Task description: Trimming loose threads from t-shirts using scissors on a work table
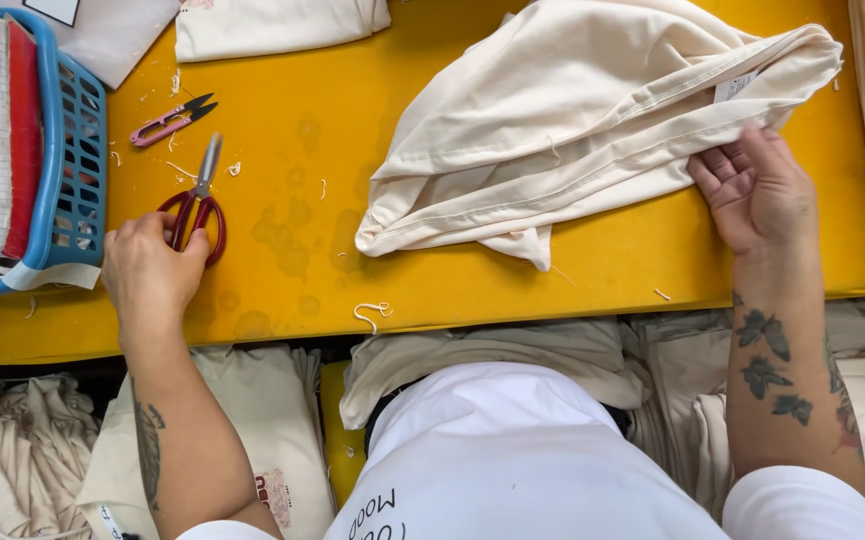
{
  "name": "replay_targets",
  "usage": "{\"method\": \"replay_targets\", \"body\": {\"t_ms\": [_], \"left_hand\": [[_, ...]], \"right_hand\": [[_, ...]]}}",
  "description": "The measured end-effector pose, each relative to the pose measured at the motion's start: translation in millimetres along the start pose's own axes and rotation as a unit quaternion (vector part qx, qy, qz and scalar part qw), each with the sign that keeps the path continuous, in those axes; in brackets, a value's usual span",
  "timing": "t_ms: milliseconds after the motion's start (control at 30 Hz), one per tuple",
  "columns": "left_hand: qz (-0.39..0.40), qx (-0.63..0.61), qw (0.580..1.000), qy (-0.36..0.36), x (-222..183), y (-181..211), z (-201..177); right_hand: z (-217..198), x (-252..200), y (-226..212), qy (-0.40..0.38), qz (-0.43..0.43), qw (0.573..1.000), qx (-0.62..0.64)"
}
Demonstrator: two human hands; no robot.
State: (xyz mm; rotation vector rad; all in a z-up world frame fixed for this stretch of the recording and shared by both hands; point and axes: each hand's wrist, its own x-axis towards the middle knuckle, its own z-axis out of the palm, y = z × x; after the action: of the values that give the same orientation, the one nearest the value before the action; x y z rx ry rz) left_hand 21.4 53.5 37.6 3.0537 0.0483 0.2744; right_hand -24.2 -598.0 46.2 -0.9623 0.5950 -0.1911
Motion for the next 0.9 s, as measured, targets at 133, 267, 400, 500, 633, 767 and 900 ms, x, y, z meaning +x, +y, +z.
{"method": "replay_targets", "body": {"t_ms": [133, 267, 400, 500, 633, 767, 900], "left_hand": [[-0.118, -0.099, 0.986, -0.07, 4.5, 20.7, -12.8], [-0.133, -0.595, 0.79, -0.062, -10.4, 35.9, 7.6], [-0.068, -0.564, 0.812, -0.134, -22.4, 113.8, -33.9], [0.072, -0.41, 0.896, -0.154, -22.7, 151.4, -33.2], [0.243, -0.167, 0.954, -0.053, -22.7, 164.3, 4.6], [0.193, -0.222, 0.956, 0.02, -13.6, 134.8, 3.0], [0.136, -0.189, 0.973, 0.006, -13.2, 103.7, 7.6]], "right_hand": [[-9.4, 8.6, 4.6, -0.011, -0.046, 0.998, -0.041], [-10.2, 3.8, 5.2, 0.008, -0.057, 0.998, -0.023], [-10.3, 4.6, 8.3, 0.006, -0.062, 0.998, 0.017], [-11.0, 8.5, 7.1, 0.024, -0.064, 0.995, 0.072], [-16.7, 15.6, 12.0, 0.015, -0.013, 0.992, 0.126], [-26.3, 24.1, 23.4, -0.027, 0.001, 0.994, 0.11], [-5.6, 21.2, 40.2, -0.048, 0.015, 0.992, 0.12]]}}
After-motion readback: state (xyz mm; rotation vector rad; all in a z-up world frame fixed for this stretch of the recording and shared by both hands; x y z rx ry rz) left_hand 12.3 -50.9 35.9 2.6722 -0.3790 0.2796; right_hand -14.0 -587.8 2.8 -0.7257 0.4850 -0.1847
